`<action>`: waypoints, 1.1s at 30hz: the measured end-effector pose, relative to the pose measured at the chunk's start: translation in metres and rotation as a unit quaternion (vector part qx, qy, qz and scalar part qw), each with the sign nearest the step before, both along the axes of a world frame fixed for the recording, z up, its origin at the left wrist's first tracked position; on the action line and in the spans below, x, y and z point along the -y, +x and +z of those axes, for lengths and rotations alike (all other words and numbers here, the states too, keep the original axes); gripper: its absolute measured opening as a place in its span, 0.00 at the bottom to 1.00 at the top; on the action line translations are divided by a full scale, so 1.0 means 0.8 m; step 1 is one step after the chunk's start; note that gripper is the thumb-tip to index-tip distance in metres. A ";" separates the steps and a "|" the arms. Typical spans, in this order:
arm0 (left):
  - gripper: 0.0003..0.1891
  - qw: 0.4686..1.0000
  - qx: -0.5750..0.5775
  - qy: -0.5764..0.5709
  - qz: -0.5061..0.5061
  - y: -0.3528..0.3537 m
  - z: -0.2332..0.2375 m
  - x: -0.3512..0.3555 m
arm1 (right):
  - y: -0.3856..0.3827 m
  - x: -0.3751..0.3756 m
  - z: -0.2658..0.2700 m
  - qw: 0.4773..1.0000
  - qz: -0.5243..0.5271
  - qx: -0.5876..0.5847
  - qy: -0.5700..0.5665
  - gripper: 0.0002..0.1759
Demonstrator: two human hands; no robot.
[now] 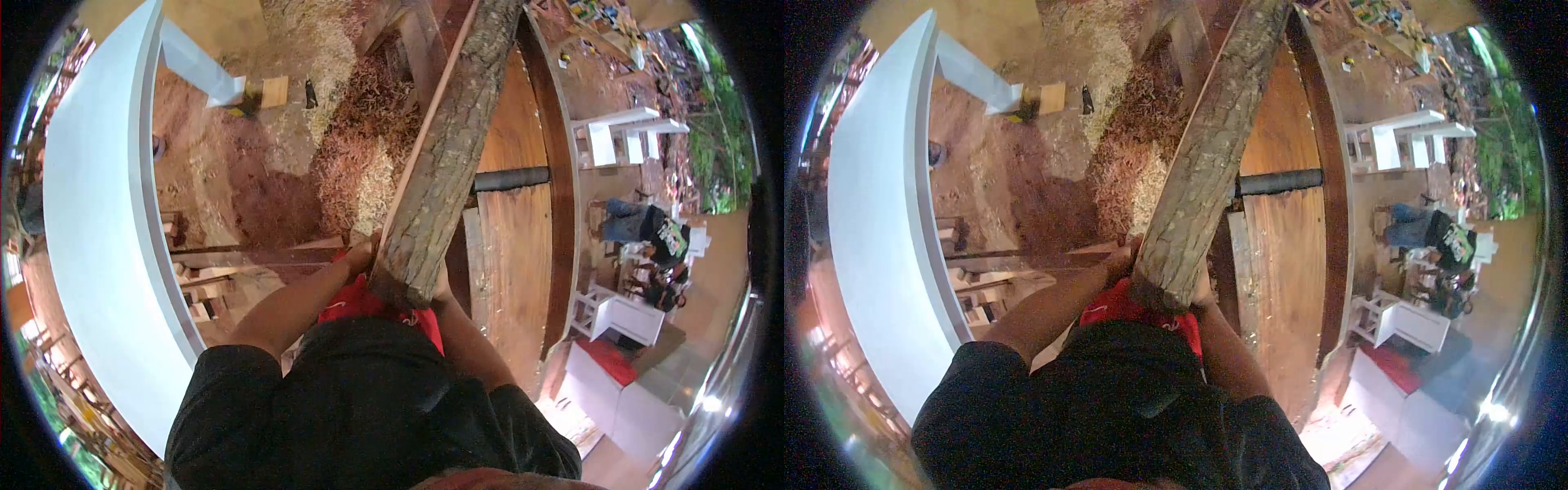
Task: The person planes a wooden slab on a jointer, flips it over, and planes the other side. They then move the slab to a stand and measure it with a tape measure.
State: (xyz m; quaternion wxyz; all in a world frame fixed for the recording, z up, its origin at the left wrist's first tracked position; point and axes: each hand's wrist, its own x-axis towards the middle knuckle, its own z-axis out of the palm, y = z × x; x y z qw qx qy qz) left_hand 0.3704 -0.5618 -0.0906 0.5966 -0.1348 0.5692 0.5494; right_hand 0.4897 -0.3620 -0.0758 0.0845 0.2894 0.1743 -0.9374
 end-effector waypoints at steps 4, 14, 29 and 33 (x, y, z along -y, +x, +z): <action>0.41 1.000 0.007 -0.010 -0.009 0.003 -0.002 0.006 | 0.021 -0.017 -0.035 0.996 0.047 -0.002 0.077 0.39; 0.37 0.980 -0.177 0.088 -0.024 0.034 -0.063 0.015 | 0.009 -0.004 0.002 0.984 0.023 0.155 0.086 0.38; 0.37 0.941 0.149 0.184 0.241 0.073 0.006 -0.075 | 0.095 -0.031 0.024 0.969 0.041 0.109 0.219 0.51; 0.39 0.924 0.182 0.267 0.205 0.144 0.103 -0.078 | 0.182 -0.023 0.111 0.930 0.054 0.237 0.276 0.54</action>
